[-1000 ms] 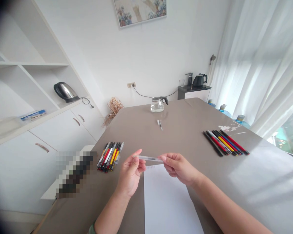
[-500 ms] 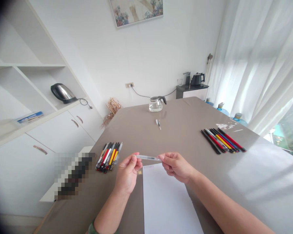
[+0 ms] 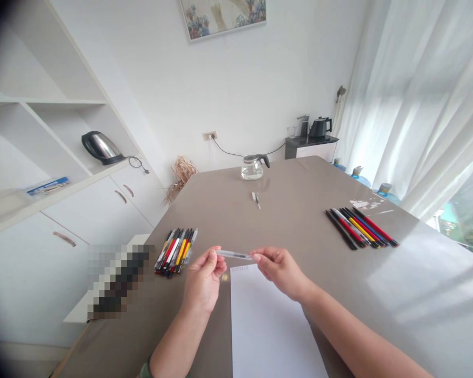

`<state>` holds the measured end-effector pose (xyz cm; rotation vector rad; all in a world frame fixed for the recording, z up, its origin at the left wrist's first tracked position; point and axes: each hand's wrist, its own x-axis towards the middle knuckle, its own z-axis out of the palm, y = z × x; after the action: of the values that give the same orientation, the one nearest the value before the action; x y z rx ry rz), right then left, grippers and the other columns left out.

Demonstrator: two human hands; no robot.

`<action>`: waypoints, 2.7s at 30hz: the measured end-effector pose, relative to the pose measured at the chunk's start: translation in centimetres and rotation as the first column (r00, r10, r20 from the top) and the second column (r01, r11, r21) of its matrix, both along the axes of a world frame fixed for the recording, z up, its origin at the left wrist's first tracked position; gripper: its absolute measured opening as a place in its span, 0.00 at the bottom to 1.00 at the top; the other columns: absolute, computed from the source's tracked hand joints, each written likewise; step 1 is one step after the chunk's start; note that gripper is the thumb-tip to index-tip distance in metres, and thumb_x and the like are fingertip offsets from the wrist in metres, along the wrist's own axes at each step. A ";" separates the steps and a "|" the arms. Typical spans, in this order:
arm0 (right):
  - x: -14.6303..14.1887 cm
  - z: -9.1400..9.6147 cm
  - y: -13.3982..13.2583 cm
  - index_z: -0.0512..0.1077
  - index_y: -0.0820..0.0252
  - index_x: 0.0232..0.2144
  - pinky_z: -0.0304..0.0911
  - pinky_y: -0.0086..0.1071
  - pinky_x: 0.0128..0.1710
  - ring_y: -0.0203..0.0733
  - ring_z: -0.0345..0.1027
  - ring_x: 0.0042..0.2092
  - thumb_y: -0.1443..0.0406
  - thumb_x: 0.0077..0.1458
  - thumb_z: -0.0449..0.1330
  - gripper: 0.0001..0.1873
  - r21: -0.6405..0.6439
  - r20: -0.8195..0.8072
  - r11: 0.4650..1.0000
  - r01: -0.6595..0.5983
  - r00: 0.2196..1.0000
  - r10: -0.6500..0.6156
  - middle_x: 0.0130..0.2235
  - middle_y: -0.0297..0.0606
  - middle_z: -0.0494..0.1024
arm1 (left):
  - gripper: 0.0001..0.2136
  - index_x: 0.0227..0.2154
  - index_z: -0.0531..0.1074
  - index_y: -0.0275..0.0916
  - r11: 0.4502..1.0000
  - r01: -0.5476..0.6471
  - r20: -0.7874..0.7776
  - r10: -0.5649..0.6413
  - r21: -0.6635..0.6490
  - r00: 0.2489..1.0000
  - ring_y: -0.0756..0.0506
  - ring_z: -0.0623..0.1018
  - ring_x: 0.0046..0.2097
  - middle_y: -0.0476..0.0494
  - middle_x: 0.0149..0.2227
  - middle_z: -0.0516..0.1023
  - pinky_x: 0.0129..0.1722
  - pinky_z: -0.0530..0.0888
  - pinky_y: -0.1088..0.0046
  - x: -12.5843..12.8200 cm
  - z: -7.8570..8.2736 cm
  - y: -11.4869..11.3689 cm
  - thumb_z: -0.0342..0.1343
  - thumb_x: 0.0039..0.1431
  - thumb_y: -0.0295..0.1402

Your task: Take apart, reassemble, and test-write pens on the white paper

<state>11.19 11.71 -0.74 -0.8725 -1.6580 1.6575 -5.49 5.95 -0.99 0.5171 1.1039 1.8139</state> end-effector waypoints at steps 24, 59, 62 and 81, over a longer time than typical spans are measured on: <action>-0.2 -0.2 0.2 0.69 0.65 0.32 0.33 0.27 0.18 0.26 0.37 0.18 0.57 0.48 0.54 0.16 -0.251 -0.246 0.964 -0.091 0.969 0.027 0.16 0.24 0.48 | 0.13 0.37 0.68 0.38 0.989 0.149 0.017 -0.149 -0.002 0.989 0.47 0.73 0.39 0.40 0.41 0.72 0.35 0.69 0.72 0.1 0.1 -0.1 0.54 0.50 0.38; -0.3 -0.3 0.0 0.67 0.64 0.28 0.40 0.26 0.17 0.27 0.44 0.18 0.56 0.48 0.54 0.15 -0.303 -0.242 0.948 -0.102 0.970 0.027 0.17 0.28 0.56 | 0.11 0.32 0.69 0.37 0.990 0.140 -0.064 -0.139 0.015 0.988 0.47 0.75 0.35 0.43 0.32 0.75 0.36 0.68 0.71 0.1 -0.1 0.0 0.58 0.46 0.36; -0.3 -0.4 0.0 0.66 0.64 0.28 0.41 0.26 0.18 0.27 0.45 0.18 0.57 0.49 0.54 0.14 -0.308 -0.263 0.946 -0.104 0.964 0.021 0.17 0.28 0.56 | 0.16 0.40 0.67 0.39 0.975 0.221 -0.060 -0.220 0.007 0.974 0.44 0.73 0.41 0.38 0.42 0.72 0.39 0.68 0.69 0.3 0.2 -0.1 0.58 0.46 0.36; 0.2 0.4 -0.3 0.70 0.63 0.23 0.50 0.25 0.19 0.29 0.54 0.21 0.55 0.47 0.53 0.16 0.030 0.265 0.977 -0.213 0.944 0.198 0.21 0.32 0.67 | 0.15 0.31 0.59 0.40 0.998 0.038 -0.074 -0.040 -0.041 0.996 0.46 0.76 0.32 0.46 0.29 0.75 0.28 0.69 0.74 -0.9 0.2 0.4 0.52 0.47 0.45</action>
<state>11.38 11.43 -0.34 -0.9492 -2.0275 1.6771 -6.35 6.37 -0.78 0.5829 1.1698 1.7478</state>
